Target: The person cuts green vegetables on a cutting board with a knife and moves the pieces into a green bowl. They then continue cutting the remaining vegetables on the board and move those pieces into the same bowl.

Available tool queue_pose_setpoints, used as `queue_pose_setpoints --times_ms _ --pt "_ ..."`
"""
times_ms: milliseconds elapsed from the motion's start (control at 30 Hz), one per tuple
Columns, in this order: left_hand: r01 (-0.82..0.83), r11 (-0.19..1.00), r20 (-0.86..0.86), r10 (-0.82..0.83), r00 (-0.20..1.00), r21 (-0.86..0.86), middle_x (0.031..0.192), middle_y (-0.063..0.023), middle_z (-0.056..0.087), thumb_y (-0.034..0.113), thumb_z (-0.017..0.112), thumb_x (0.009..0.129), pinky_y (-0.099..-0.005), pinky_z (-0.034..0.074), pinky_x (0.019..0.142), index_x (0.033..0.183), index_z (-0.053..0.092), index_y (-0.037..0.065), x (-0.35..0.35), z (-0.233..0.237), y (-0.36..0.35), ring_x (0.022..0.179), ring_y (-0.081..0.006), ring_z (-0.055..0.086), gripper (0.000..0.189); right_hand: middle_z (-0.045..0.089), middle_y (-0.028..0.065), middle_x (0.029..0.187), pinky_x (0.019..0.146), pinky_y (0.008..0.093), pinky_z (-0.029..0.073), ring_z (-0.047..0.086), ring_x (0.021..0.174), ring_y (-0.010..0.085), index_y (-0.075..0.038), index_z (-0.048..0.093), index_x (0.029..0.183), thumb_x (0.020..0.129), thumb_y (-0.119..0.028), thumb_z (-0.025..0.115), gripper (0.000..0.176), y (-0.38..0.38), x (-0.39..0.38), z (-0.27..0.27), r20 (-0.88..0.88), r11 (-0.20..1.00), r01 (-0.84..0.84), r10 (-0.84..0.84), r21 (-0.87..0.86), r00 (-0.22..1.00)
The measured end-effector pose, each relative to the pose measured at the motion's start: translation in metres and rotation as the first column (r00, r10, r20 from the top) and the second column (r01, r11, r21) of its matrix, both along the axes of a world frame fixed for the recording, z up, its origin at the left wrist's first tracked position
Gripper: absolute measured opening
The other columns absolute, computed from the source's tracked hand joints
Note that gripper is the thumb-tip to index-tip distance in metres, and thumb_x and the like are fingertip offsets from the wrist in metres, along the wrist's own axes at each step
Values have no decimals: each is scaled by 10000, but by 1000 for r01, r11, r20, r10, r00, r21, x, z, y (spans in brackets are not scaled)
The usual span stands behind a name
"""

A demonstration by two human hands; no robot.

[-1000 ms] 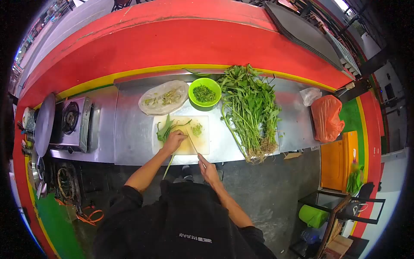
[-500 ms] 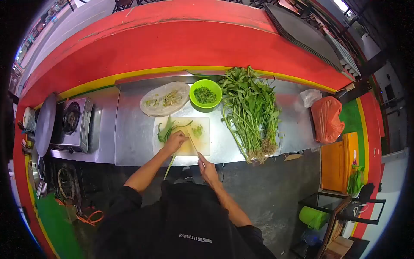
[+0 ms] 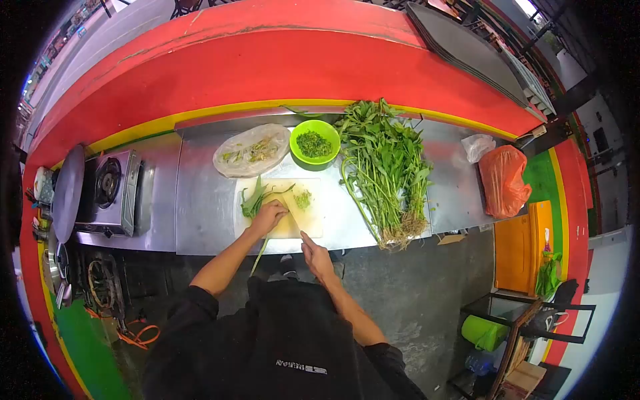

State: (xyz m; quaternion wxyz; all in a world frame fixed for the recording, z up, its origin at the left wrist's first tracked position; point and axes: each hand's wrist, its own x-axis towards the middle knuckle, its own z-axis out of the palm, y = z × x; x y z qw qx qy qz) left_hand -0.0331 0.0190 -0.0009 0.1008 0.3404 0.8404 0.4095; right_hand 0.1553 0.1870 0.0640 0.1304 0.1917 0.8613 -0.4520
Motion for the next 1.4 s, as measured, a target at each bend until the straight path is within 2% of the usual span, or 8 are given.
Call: queue_pose_setpoints --times_ms 133,233,533,733,867,1233,1300,1400 --pt "1 1000 11 -1 1000 -9 998 -153 707 43 735 882 -431 562 833 1056 808 54 -1 -3 -2 938 -346 702 189 719 305 1143 874 422 558 737 1041 435 -144 571 1497 1082 -256 570 430 1 8 -10 -174 995 54 -68 -82 982" --pt "2 1000 59 -1 998 -27 1002 -168 706 39 725 884 -435 553 863 1071 805 44 1 3 0 967 -351 693 204 695 352 1027 821 469 555 724 984 473 -150 565 1501 1076 -293 573 449 4 18 -19 -418 999 24 -32 -23 908" --pt "-29 999 47 28 999 33 988 -166 716 46 723 900 -424 550 825 1056 798 25 1 -5 3 909 -348 694 174 720 316 1066 845 449 566 742 1003 438 -202 581 1495 1076 -266 579 423 2 17 3 26 998 42 -41 -40 999" --pt "-23 1000 -20 23 1000 0 950 -159 686 35 739 868 -428 559 804 1045 807 52 6 0 2 888 -353 695 190 724 302 1135 898 406 553 738 1065 412 -148 576 1494 1072 -232 590 430 0 8 -21 -256 995 44 -66 -89 964" --pt "10 1000 -61 -10 998 2 935 -166 679 42 709 892 -438 555 807 1056 805 55 8 -1 -1 908 -357 691 190 690 292 1276 1010 409 517 658 1234 436 -117 567 1496 1082 -243 570 433 3 18 -19 -208 986 49 -82 -158 975" --pt "-8 1000 25 8 1000 2 961 -172 718 55 737 891 -425 556 830 1008 799 25 2 -5 1 910 -356 703 135 696 315 1153 876 474 559 677 1091 480 -155 577 1488 1069 -247 590 429 -2 23 -3 -88 996 48 -55 -80 995" --pt "11 1000 -30 -11 999 -15 964 -169 718 56 745 886 -419 560 826 1004 798 22 3 -1 0 914 -349 706 134 694 334 922 738 477 552 741 837 461 -230 583 1491 1073 -288 590 423 -6 20 -8 -254 997 61 -70 -42 965" --pt "9 1000 -41 -10 999 -27 966 -165 715 63 751 870 -429 563 832 983 802 34 3 -2 -1 923 -350 705 127 698 336 1004 799 465 552 742 932 445 -194 577 1495 1074 -301 592 435 -6 18 -15 -316 996 52 -72 -74 946"
